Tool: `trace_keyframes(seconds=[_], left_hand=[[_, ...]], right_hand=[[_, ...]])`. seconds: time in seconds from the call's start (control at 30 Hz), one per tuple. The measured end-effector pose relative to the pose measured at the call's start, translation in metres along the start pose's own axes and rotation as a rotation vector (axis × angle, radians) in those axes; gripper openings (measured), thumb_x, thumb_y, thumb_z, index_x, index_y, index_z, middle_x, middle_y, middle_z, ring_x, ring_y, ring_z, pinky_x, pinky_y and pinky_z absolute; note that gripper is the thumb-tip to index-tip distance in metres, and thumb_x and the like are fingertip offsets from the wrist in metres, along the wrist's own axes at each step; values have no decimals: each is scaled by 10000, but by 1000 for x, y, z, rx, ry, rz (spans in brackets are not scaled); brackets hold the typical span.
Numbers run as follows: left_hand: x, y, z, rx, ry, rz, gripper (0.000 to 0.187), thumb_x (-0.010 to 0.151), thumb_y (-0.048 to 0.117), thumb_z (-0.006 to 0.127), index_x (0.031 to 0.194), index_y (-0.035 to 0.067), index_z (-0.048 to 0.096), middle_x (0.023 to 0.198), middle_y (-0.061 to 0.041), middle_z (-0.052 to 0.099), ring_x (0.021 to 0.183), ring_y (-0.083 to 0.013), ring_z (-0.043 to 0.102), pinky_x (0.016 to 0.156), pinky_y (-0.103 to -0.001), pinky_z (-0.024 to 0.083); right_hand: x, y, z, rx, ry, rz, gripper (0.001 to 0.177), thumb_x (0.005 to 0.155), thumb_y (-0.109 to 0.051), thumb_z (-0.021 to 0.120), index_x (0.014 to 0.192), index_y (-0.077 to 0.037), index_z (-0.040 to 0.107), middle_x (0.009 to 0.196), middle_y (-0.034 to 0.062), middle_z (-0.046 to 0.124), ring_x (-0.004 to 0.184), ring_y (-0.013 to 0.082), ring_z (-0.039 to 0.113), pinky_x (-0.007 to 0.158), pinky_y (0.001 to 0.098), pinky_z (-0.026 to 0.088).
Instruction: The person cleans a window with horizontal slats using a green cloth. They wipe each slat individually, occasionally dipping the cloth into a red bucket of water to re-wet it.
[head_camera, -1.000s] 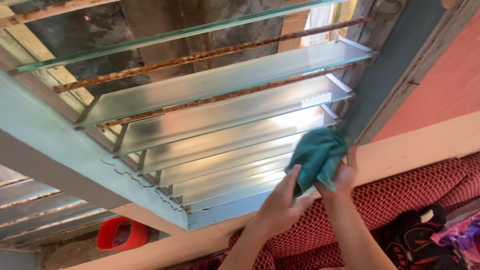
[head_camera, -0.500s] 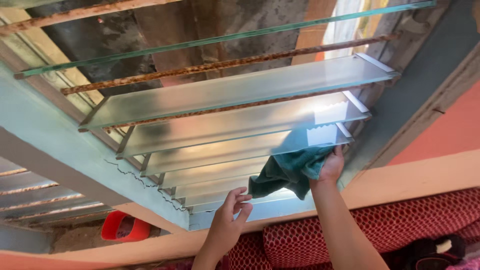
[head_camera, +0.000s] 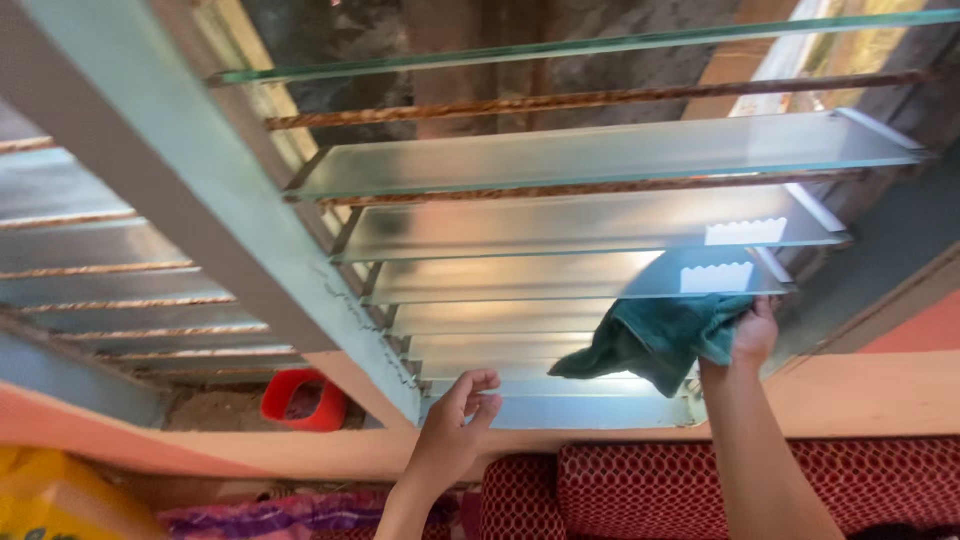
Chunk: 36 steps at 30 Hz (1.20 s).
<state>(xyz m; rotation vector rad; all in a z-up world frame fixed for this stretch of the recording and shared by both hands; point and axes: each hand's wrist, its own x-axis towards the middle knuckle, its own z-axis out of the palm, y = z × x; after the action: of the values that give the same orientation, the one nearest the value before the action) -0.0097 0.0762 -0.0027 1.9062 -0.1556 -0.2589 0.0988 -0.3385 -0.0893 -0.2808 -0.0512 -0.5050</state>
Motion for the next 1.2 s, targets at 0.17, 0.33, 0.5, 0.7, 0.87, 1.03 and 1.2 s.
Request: trace_keyframes(seconds=[0.17,0.33,0.5,0.7,0.87,1.03,1.2], left_hand=[[-16,-14,-35,-85,53,-122,479,990,323,585,1418,125,506,1375,-46,631,1270,-186,608,1087,-350,489],[-21,-31,-63,-93,22,-104,407,998,246,596,1365,77,542,1321,-53,668,1182,-185,654,1035,-341,507],[-20,-45,-108,-126,122,19,319,963,147,632,1258,26,618,1192,-62,736,1073,-132,699,945,-290,535],[-12,-58,-127,-44,60,-35,235,1040,125,644,1182,-61,650,999,-238,658,816,-209,571,769,-365,477],[-16,-65,-159,-284,127,132,307,964,71,596,1259,-12,616,1125,-98,743,1011,-149,695,893,-282,537],[-20,-61,-146,-294,169,112,337,965,93,585,1291,12,617,1155,-77,742,1021,-159,707,902,-304,553],[-15,-49,-110,-179,49,-12,332,1009,197,601,1311,60,605,1243,-80,696,1096,-183,662,956,-340,535]], right_hand=[[-23,83,44,-13,-74,-39,427,1118,-278,351,1344,-18,604,1298,154,663,1198,322,638,1114,485,503],[-72,194,81,226,-134,268,356,1127,-309,413,1201,-36,631,1166,142,668,1069,308,641,1009,465,519],[-105,247,127,238,-180,263,387,1076,-338,404,1145,-41,643,1106,143,689,1009,329,659,920,472,545],[-143,340,158,81,160,525,445,1040,-292,369,1234,-51,689,1190,138,734,1053,316,706,964,470,568],[-172,353,185,76,-29,745,412,1039,-333,447,1167,-51,718,1099,153,748,969,327,711,918,478,575],[-200,250,178,123,63,888,398,1076,-364,472,1054,-38,699,992,161,738,893,292,738,901,461,598],[-213,170,161,-471,-1,251,425,1100,-412,459,1019,-54,674,991,133,697,913,282,674,877,475,561]])
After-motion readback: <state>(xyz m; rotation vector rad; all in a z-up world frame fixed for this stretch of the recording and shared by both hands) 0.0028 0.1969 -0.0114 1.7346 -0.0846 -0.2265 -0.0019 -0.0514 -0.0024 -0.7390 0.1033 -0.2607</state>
